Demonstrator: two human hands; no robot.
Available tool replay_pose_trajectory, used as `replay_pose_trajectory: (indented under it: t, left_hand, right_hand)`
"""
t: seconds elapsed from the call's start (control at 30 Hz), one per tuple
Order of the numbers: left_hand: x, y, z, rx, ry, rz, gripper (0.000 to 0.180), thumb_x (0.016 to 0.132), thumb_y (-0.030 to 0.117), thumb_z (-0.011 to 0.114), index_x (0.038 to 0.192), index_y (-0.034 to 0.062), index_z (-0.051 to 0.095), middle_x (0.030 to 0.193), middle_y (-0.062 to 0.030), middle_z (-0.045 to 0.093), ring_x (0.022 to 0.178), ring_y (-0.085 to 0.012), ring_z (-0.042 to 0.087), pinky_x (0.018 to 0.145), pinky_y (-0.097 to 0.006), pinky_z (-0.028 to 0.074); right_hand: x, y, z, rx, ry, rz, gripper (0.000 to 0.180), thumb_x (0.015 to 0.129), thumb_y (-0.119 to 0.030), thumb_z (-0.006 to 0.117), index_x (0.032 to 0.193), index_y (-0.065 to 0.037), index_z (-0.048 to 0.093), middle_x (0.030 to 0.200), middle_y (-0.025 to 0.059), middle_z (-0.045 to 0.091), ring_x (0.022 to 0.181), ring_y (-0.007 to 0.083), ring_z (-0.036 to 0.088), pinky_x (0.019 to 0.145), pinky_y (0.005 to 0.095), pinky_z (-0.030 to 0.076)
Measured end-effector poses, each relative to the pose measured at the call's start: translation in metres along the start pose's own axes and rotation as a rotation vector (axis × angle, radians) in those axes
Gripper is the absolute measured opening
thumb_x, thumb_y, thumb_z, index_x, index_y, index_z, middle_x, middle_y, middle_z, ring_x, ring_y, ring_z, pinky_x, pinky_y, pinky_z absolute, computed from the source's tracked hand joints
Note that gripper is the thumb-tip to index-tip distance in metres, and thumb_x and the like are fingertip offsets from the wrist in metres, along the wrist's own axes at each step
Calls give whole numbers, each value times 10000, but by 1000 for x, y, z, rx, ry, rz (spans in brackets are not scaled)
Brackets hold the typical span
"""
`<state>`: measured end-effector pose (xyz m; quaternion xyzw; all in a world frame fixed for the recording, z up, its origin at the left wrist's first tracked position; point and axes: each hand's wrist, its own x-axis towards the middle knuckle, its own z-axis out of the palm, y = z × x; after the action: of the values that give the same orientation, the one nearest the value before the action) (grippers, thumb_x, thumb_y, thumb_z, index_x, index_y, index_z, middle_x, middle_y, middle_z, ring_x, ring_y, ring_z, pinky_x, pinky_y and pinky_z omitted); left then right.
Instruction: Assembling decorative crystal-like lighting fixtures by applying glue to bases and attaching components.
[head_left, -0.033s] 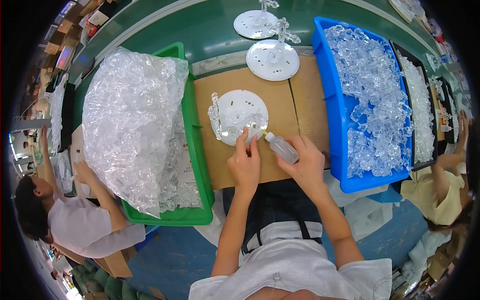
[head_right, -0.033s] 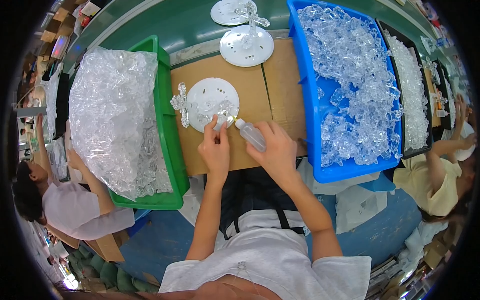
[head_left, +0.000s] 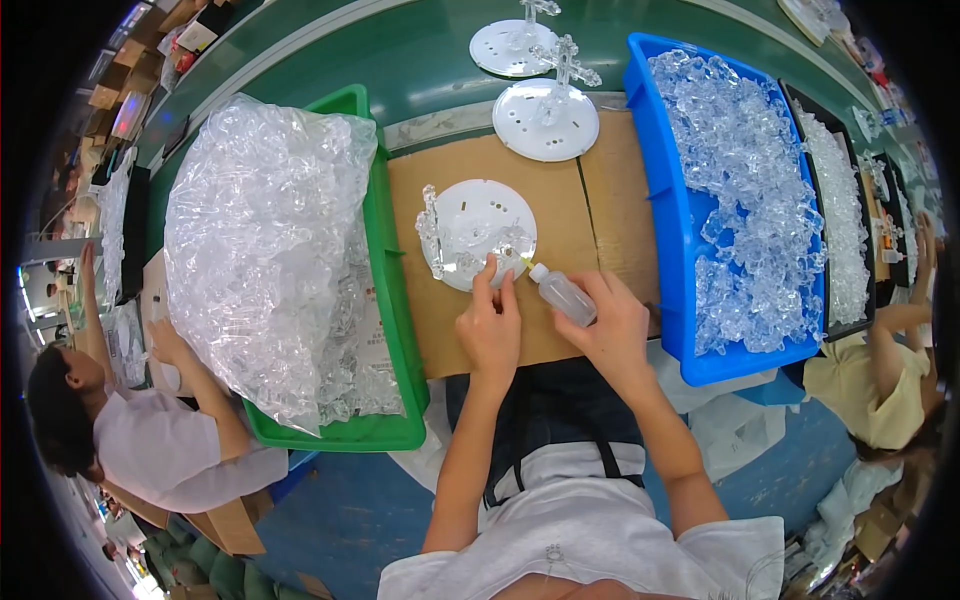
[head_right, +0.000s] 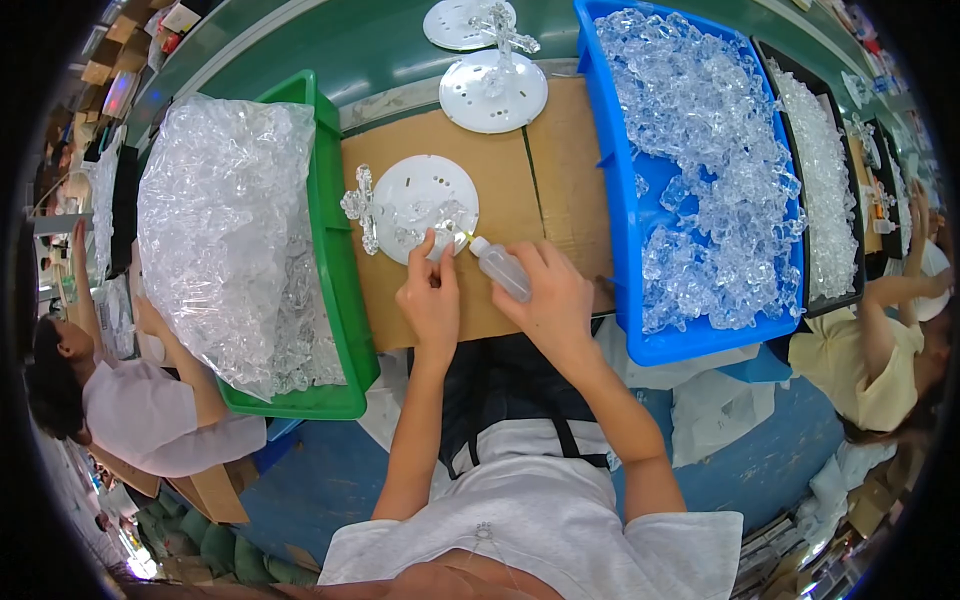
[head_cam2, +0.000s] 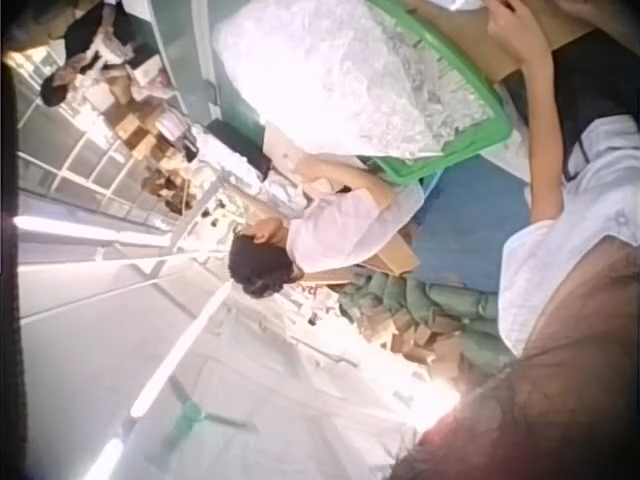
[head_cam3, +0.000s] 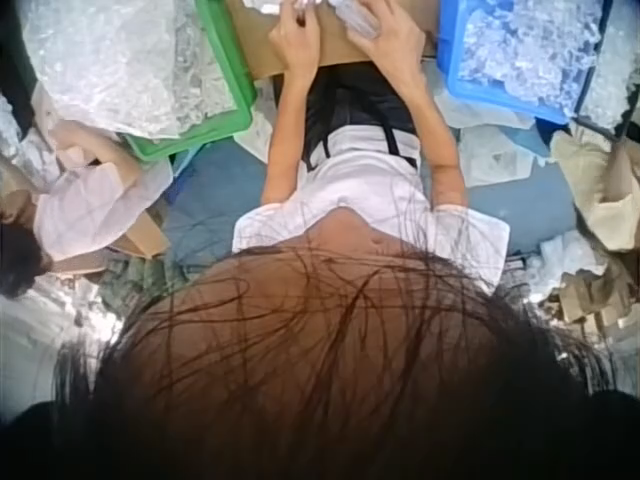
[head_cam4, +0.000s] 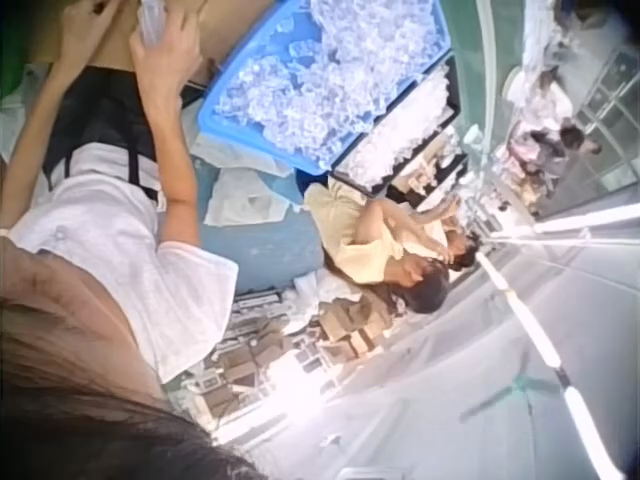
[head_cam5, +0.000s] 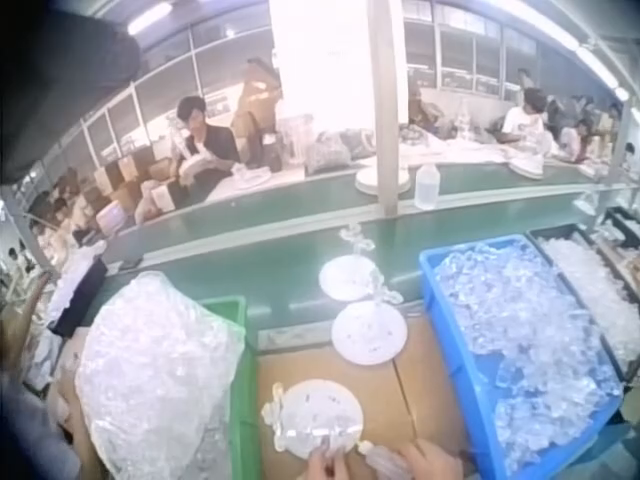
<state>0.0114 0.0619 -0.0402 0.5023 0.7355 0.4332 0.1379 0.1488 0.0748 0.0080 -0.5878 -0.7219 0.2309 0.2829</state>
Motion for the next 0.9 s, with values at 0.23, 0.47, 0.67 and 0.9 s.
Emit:
replay_pose_trajectory:
  t: [0.23, 0.47, 0.67, 0.9]
  left_hand:
    - [-9, -4, -5, 87, -24, 159, 319, 818, 40, 626, 1136, 43, 599, 629, -95, 555, 508, -179, 505, 483, -307, 412]
    - [-15, -19, -41, 360, 74, 284, 415, 815, 78, 607, 1221, 41, 533, 1220, -190, 500, 1142, -408, 452, 913, -475, 394]
    - [-20, -20, -37, 302, -164, 301, 413, 826, 121, 596, 1210, -10, 520, 1267, -194, 475, 1241, -396, 389, 989, -498, 338]
    - [-34, -2, -25, 208, -186, 292, 390, 824, 88, 595, 1202, 3, 545, 1265, -183, 496, 1202, -369, 438, 970, -420, 380]
  right_hand:
    - [0, 0, 2, 34, -28, 23, 279, 673, -176, 685, 924, -103, 590, 853, 76, 574, 777, 289, 596, 605, 389, 483]
    - [-1, 2, 3, 73, -10, 50, 301, 660, -141, 717, 925, -55, 602, 820, 95, 605, 734, 241, 620, 634, 317, 488]
    - [-14, 7, -4, 285, -29, 153, 301, 677, -104, 729, 938, -32, 597, 835, 64, 618, 736, 149, 613, 653, 263, 483]
    - [-29, 10, -12, 262, -42, 178, 305, 681, -87, 726, 950, -25, 596, 838, 58, 615, 718, 133, 599, 639, 248, 478]
